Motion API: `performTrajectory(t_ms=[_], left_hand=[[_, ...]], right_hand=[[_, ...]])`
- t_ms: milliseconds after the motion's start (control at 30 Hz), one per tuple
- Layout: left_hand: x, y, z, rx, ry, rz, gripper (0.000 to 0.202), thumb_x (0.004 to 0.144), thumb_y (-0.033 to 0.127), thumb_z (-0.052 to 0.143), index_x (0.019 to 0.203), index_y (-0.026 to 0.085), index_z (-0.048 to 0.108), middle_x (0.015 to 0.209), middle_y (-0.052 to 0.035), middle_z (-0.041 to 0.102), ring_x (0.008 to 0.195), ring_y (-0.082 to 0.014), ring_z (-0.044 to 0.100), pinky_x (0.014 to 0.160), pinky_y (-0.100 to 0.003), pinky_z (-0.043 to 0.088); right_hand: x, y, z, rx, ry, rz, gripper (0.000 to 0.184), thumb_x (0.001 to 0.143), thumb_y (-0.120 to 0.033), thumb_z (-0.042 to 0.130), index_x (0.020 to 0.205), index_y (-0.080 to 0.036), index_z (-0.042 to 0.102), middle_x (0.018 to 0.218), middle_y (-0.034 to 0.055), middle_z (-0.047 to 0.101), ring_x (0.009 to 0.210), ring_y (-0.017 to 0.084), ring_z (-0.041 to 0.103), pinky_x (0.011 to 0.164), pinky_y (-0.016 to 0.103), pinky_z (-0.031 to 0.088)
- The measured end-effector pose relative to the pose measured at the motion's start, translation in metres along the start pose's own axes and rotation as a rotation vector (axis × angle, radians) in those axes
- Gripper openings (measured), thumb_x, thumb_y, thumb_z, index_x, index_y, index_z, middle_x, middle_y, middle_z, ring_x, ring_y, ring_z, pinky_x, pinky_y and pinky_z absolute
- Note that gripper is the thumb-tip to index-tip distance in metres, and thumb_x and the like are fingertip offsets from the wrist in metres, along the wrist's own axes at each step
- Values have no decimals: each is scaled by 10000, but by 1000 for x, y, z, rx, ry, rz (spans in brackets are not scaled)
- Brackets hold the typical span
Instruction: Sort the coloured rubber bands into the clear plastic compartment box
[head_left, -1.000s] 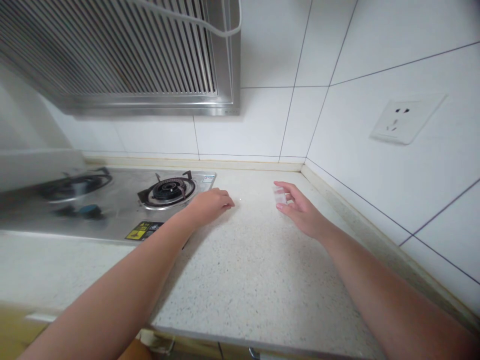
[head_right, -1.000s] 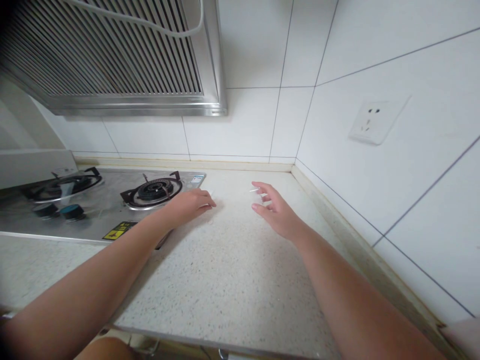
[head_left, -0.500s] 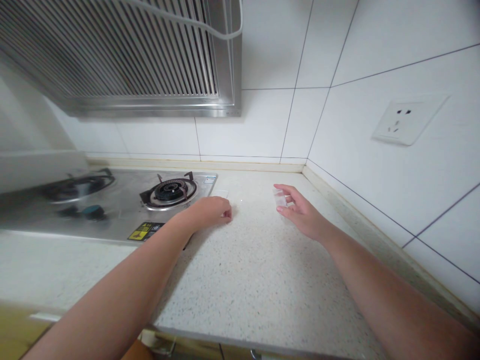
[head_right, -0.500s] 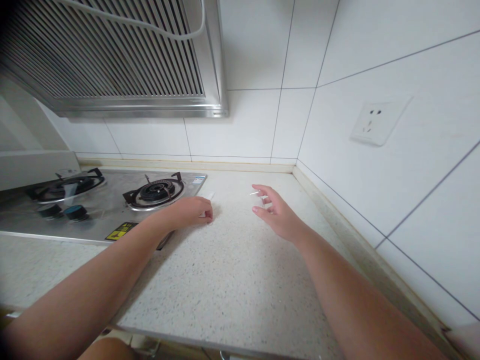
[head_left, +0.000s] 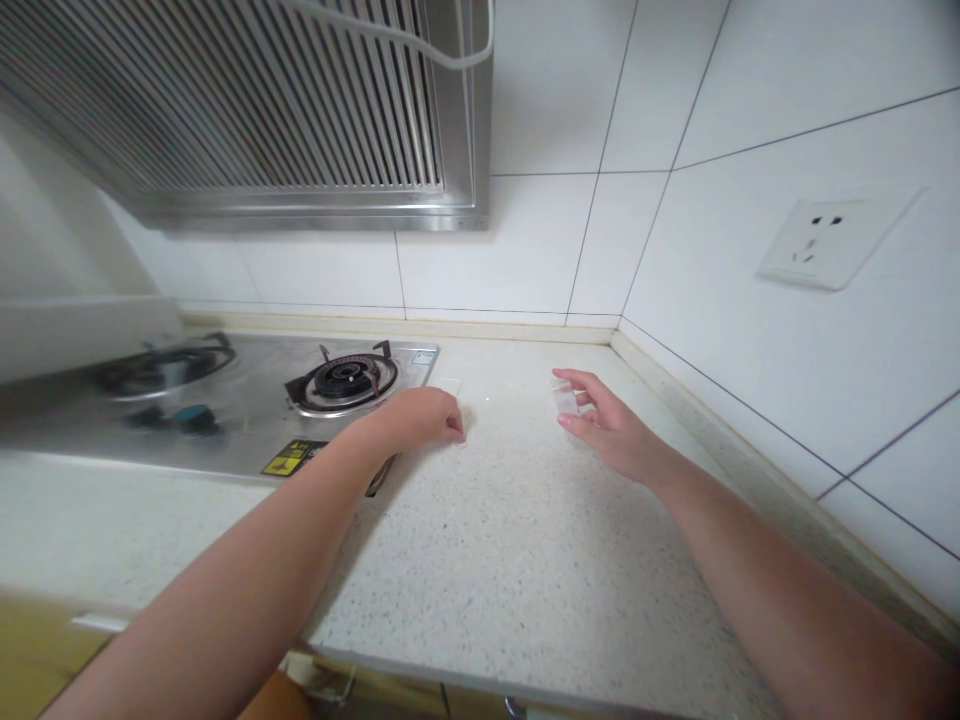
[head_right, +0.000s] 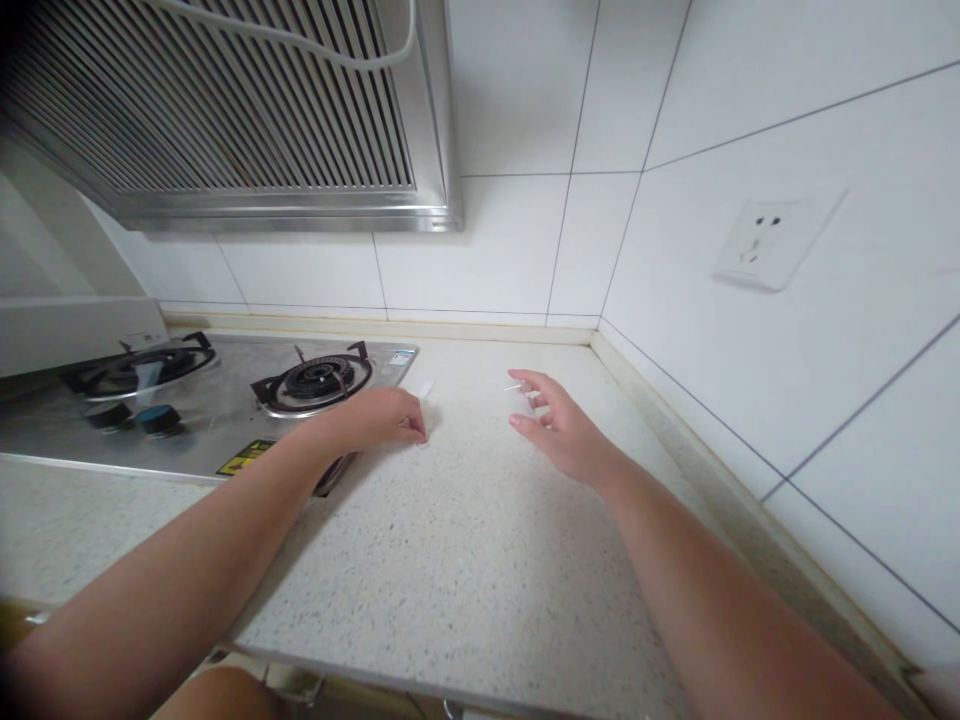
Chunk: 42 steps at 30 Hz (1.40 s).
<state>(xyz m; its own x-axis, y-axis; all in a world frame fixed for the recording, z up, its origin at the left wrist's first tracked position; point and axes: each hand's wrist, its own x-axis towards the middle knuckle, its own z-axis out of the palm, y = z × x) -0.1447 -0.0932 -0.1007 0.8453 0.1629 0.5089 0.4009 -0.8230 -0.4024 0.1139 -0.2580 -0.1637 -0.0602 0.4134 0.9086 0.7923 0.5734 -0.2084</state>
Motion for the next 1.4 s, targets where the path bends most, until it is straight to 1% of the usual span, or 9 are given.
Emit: performTrajectory(t_ms=[200, 400, 533, 633, 700, 833, 1067, 1233, 1400], left_hand=[[-3, 8, 0, 54, 26, -48, 181, 735, 308, 591, 830, 219, 716, 852, -36, 703, 774, -188, 622, 651, -285, 381], [-7, -26, -12, 94, 151, -132, 276, 839, 404, 527, 891, 177, 676, 958, -83, 674, 882, -221, 596, 724, -316, 396], [-10, -42, -10, 67, 121, -98, 307, 869, 423, 516, 1012, 202, 674, 1042, -66, 671, 936, -202, 596, 802, -301, 417], [-13, -42, -6, 10, 59, -41, 423, 866, 481, 535, 1211, 253, 625, 1203, -53, 637, 1055, -202, 580, 884, -291, 418], [-14, -39, -5, -15, 13, -10, 446, 879, 487, 518, 1251, 262, 620, 1237, -59, 625, 1118, -212, 561, 945, -304, 400], [-10, -40, -2, -21, -2, 8, 391, 888, 423, 513, 1192, 233, 671, 1183, -78, 647, 1075, -210, 580, 914, -301, 412], [-1, -51, 7, -45, 84, 3, 258, 846, 250, 523, 1013, 212, 716, 1024, -42, 699, 961, -176, 607, 862, -277, 420], [-4, -42, -4, -65, 181, -59, 287, 828, 179, 474, 997, 178, 707, 1017, -62, 697, 914, -169, 609, 819, -274, 430], [-7, -37, -13, -69, 204, -90, 303, 821, 158, 466, 1010, 178, 703, 1012, -56, 696, 912, -169, 613, 819, -275, 431]], right_hand=[[1, 3, 1, -15, -10, 11, 534, 895, -342, 599, 1398, -333, 420, 1304, 60, 463, 1086, 192, 476, 811, 298, 486], [-1, 3, 0, -27, -8, -7, 534, 898, -358, 596, 1401, -329, 418, 1307, 60, 461, 1083, 196, 472, 835, 318, 489], [-2, 2, 0, -18, -16, 14, 542, 895, -356, 599, 1405, -315, 418, 1310, 73, 459, 1095, 210, 478, 821, 324, 491], [-1, 2, 0, -13, -19, 12, 535, 895, -355, 600, 1398, -319, 421, 1311, 70, 459, 1098, 208, 481, 821, 322, 489], [-1, 2, 0, -12, -18, 6, 533, 894, -355, 602, 1395, -324, 422, 1315, 66, 458, 1103, 209, 481, 822, 323, 489], [-1, 2, 1, -19, -18, 1, 532, 895, -357, 604, 1394, -330, 423, 1317, 65, 461, 1113, 214, 483, 823, 330, 490], [-1, 2, 1, -26, -12, -9, 541, 889, -363, 610, 1395, -308, 428, 1312, 82, 465, 1103, 219, 488, 806, 326, 491], [-1, 1, 0, -34, -16, -11, 542, 892, -360, 604, 1400, -306, 423, 1319, 81, 456, 1102, 214, 480, 820, 329, 492], [-2, 2, 0, -33, -13, -10, 541, 891, -366, 607, 1397, -311, 425, 1315, 77, 457, 1092, 208, 480, 812, 321, 496]])
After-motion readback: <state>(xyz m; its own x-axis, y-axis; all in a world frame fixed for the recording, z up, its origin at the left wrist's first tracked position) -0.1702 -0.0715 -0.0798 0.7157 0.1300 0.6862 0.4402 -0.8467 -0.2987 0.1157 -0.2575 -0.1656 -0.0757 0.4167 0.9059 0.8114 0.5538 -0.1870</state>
